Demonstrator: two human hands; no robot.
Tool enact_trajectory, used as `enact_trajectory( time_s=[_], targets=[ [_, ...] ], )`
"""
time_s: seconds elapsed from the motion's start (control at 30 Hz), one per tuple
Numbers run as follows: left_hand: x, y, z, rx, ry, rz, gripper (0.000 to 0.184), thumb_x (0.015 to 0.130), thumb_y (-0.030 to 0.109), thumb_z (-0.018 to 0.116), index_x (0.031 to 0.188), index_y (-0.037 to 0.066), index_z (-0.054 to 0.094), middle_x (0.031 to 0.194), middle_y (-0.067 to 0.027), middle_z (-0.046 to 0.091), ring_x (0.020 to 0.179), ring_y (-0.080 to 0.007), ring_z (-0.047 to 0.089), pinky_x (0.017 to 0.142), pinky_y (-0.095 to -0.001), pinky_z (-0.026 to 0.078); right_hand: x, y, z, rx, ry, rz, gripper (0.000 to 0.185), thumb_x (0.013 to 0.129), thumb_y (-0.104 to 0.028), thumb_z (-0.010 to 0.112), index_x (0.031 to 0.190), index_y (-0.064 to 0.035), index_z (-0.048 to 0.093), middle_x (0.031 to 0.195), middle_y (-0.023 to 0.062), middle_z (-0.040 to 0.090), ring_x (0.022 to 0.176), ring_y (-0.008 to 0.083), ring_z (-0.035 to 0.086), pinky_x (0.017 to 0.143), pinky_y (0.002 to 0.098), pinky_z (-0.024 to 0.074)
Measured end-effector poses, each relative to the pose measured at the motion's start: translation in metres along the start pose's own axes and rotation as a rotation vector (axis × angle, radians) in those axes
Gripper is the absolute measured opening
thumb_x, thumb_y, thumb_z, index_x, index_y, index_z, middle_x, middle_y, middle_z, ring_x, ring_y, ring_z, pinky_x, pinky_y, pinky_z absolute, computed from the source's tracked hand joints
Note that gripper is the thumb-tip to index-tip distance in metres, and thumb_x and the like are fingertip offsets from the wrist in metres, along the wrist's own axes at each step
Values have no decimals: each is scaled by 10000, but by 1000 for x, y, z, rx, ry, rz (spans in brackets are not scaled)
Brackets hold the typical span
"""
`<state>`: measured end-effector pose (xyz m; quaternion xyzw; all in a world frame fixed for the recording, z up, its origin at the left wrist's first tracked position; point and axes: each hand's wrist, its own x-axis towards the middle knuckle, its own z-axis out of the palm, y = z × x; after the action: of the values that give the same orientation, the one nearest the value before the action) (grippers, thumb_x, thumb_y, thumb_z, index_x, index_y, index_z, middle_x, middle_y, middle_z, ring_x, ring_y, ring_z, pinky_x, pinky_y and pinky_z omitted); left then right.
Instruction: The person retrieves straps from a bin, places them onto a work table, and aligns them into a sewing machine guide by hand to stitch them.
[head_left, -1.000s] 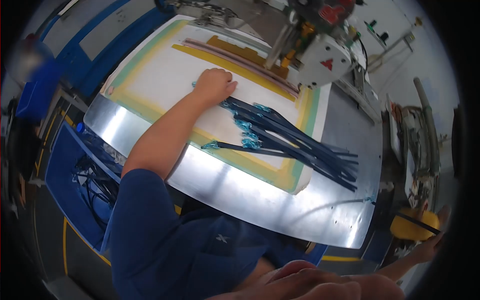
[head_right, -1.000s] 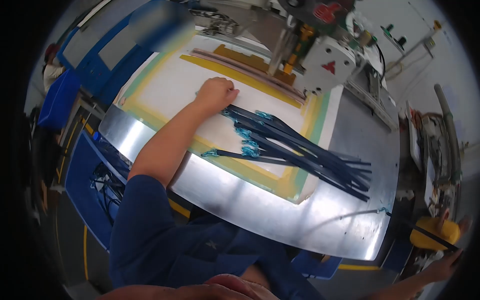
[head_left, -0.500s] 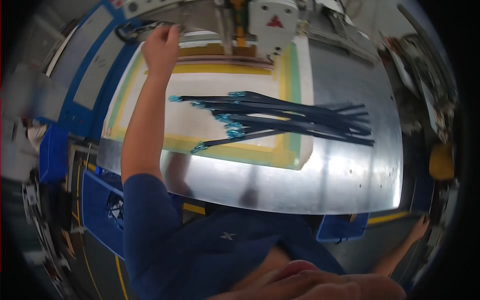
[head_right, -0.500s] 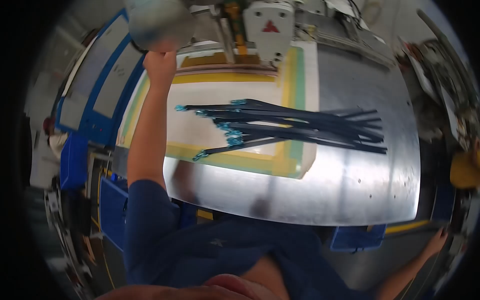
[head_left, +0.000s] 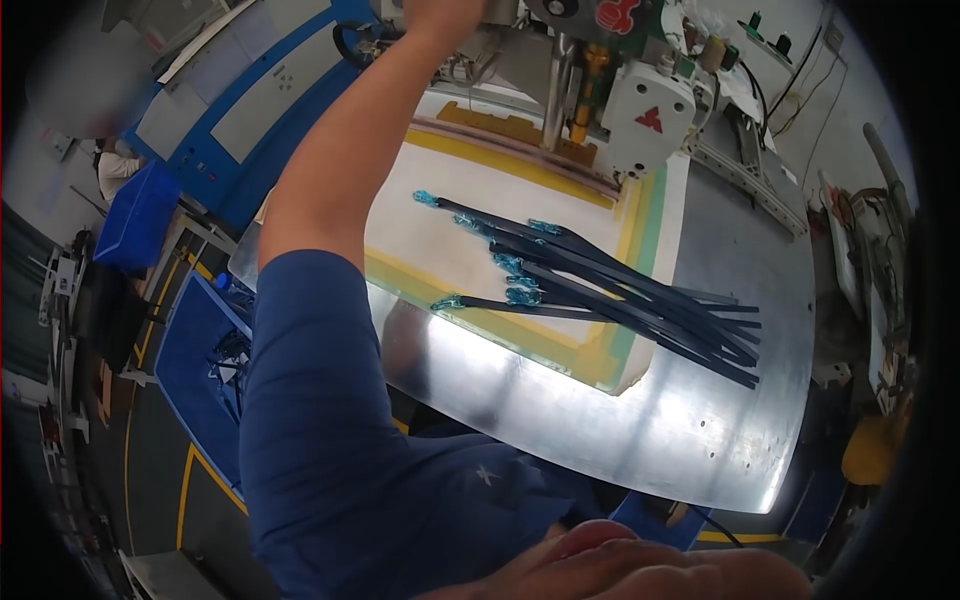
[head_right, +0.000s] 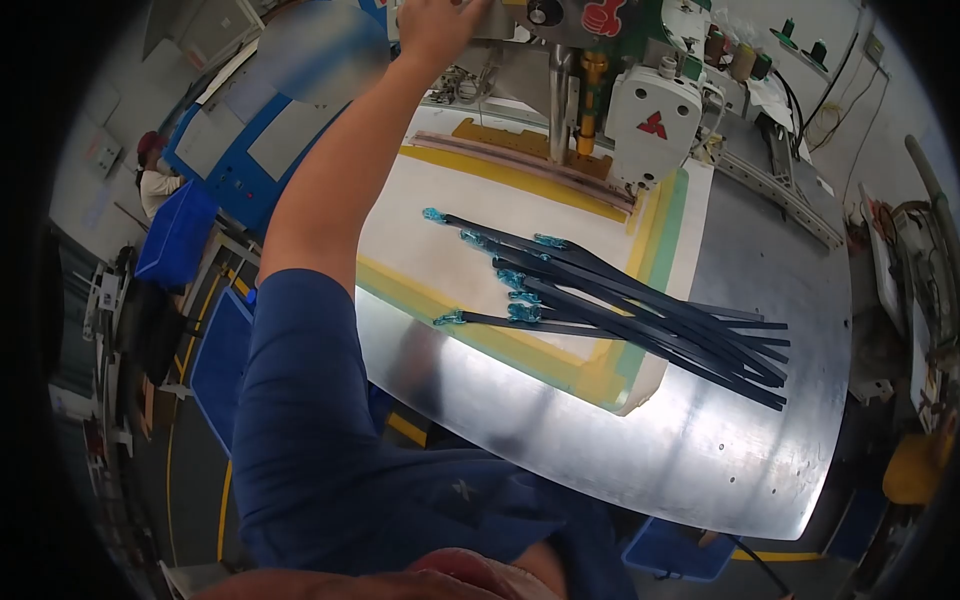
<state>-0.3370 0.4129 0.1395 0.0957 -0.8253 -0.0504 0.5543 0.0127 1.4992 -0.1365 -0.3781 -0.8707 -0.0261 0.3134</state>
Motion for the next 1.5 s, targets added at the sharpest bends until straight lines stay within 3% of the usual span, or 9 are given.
enact_trajectory(
  time_s=[0.17,0.57,0.67,0.97,1.07,1.13,1.2,1.3,1.5],
  targets=[
    [6,-5,4,69,104,216,198,904,262,682,920,67,714,963,-162,701,974,-368,645,882,-483,497,3,-10,0,24,21,24,341,865,-227,679,1013,76,730,982,283,726,935,451,694,868,505,540],
    [11,-3,-21,-126,-56,-129,197,881,213,650,928,34,718,950,-203,695,970,-392,644,892,-472,508,-1,-18,16,10,-69,6,298,886,-205,650,979,67,728,946,293,721,896,444,700,842,506,547],
    [5,-2,-2,-35,142,130,218,892,247,661,948,44,717,971,-195,694,984,-389,638,905,-485,500,-4,-27,14,21,-12,-17,291,887,-200,644,956,70,728,936,292,721,889,445,699,836,503,548],
    [11,-20,11,-151,96,-35,221,911,232,634,904,26,713,950,-202,688,971,-403,632,887,-494,499,-4,-17,16,12,-39,-46,293,880,-204,666,966,69,728,941,286,724,892,441,699,840,495,547],
    [9,-20,11,-146,113,-10,220,910,220,625,881,19,712,941,-206,688,953,-402,639,873,-488,507,10,9,36,470,200,-498,343,878,-259,688,978,66,732,933,283,725,887,443,702,842,497,550],
    [7,-24,5,-152,89,-11,216,909,215,627,886,18,712,943,-205,688,949,-400,642,870,-487,509,35,9,40,-152,-466,124,550,999,-456,574,1360,-45,633,1311,232,662,1199,434,619,1006,481,480],
    [4,-30,7,-190,9,-63,190,886,205,646,892,30,719,941,-200,691,935,-389,649,869,-476,513,18,3,30,-139,-375,-64,523,981,-383,622,1271,51,654,1255,254,684,1154,431,650,1001,483,504],
    [-24,-67,3,-266,-163,-12,350,989,352,676,1055,20,763,923,-95,751,855,-165,675,781,-341,515,-1,-19,9,-54,-427,3,492,969,-412,604,1208,10,691,1212,270,678,1129,451,636,976,500,488],
    [-166,-121,-38,-61,-1047,138,408,1038,301,626,1328,17,660,1225,-179,706,1134,-306,662,979,-395,510,-29,-99,-57,220,-413,218,337,863,-320,650,924,5,718,782,141,704,754,244,687,719,376,509]
  ],
)
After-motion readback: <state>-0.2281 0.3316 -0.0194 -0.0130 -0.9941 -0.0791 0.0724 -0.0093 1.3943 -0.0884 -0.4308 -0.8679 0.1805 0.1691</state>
